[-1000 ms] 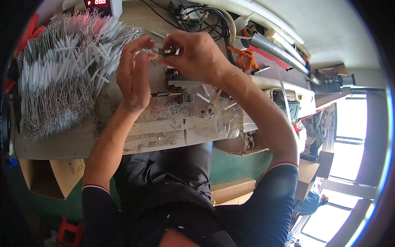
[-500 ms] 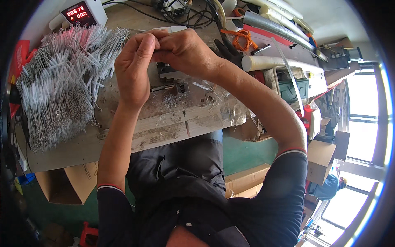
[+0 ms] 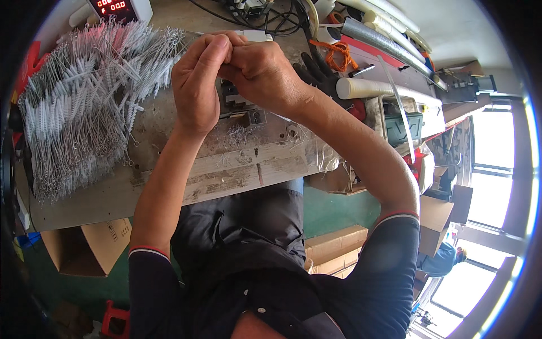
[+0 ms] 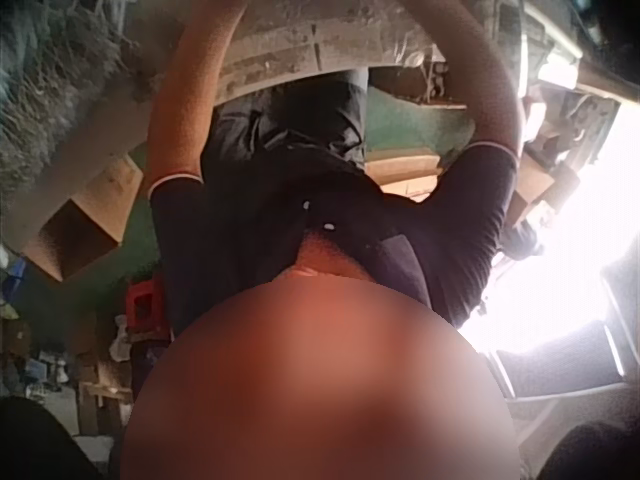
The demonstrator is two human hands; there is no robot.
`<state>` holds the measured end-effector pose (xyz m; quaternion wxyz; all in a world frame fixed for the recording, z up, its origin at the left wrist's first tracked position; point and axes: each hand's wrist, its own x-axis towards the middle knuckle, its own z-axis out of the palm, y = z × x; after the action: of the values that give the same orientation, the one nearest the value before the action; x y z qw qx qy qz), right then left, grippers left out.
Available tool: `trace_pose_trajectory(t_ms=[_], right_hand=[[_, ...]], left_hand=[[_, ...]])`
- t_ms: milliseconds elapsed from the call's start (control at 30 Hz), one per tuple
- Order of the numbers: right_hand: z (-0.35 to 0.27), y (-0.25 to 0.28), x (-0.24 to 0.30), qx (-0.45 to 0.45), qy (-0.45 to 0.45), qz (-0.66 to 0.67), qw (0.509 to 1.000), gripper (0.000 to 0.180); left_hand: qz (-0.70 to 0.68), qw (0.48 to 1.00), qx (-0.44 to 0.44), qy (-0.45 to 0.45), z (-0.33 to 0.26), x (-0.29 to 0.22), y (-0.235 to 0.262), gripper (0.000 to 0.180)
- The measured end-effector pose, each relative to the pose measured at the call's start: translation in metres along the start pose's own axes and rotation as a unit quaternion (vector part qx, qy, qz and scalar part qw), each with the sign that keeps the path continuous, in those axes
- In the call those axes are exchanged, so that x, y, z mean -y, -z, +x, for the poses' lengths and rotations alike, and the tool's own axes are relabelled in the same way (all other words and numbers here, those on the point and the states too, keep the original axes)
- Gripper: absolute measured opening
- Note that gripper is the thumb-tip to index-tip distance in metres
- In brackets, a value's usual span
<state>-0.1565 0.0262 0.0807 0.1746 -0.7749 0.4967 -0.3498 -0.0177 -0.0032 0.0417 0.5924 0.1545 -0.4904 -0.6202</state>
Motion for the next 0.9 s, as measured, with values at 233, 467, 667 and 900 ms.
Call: trace_pose_trajectory(t_ms=[233,467,667,900], right_hand=[[0.001,-0.004,-0.001,-0.022,0.028,-0.013,0.999,0.012],[0.003,-0.008,-0.007,-0.045,0.060,0.004,0.997,0.012],[0.004,0.001,-0.009,-0.016,0.048,-0.005,0.999,0.013],[0.007,0.013,-0.013,0.032,0.052,0.031,0.998,0.016]], left_hand=[[-0.017,1.000,-0.002,0.001,0.002,0.003,0.001,0.027],[0.029,0.999,-0.014,-0.018,-0.002,0.000,0.000,0.022],[0.011,0.998,0.052,-0.031,0.004,-0.001,0.009,0.024],[0.018,0.998,0.058,0.013,-0.002,-0.007,0.008,0.024]])
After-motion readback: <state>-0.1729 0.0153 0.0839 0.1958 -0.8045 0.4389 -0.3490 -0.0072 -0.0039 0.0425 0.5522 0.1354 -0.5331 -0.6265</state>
